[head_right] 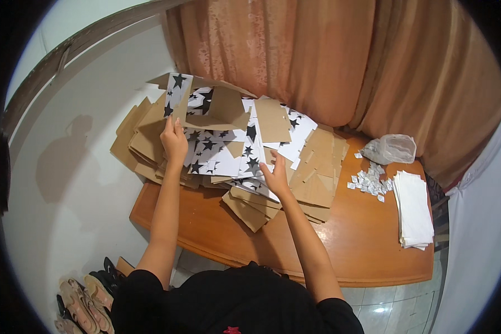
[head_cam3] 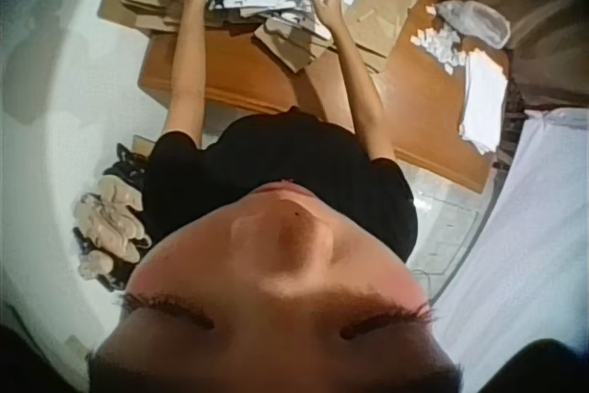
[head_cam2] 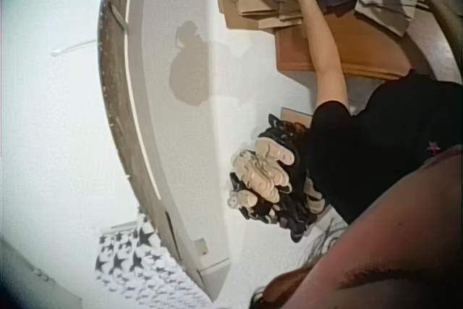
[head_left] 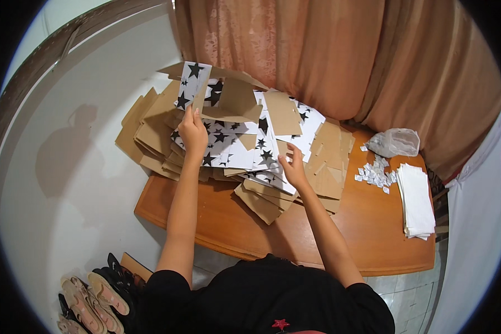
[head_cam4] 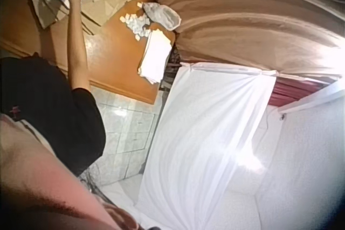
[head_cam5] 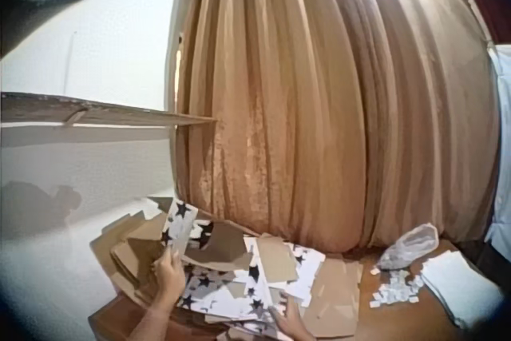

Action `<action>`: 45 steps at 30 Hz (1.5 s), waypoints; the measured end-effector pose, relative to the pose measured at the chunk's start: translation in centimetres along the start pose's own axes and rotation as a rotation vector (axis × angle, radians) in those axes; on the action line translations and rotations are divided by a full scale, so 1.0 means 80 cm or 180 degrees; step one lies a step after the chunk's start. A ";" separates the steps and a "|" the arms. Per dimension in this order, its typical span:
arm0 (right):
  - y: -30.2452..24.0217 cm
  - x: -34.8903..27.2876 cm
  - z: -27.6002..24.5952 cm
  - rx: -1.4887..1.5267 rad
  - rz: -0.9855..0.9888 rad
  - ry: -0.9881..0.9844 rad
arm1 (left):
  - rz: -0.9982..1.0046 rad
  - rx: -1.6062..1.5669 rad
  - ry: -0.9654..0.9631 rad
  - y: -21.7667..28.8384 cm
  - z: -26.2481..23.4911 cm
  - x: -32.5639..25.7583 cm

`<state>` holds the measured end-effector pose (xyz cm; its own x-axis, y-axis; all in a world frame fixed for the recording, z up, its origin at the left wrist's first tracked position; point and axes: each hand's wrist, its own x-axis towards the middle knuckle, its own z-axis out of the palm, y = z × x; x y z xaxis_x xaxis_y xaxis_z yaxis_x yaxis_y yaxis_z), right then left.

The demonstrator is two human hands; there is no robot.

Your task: Fold cardboard into shoe boxes and place them on a shelf.

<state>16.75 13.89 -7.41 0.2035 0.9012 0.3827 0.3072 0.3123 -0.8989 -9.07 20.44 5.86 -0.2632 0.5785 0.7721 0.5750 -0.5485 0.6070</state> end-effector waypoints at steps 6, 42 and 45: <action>0.008 -0.019 -0.074 0.0119 0.0639 0.0415 | -0.0138 -0.1453 -0.0223 0.111 0.024 -0.034; -0.010 -0.319 -0.616 -0.2451 0.1527 0.0339 | -0.3199 -0.2533 -0.2671 0.283 0.089 -0.441; 0.006 -0.299 -0.626 -0.2414 0.1774 0.0002 | -0.3155 -0.2247 -0.2825 0.275 0.104 -0.439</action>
<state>58.59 -22.60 -6.34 0.5041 0.8615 -0.0605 0.6887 -0.4433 -0.5737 19.25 -6.93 -9.47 0.3788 0.9040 -0.1984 -0.0981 0.2523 0.9626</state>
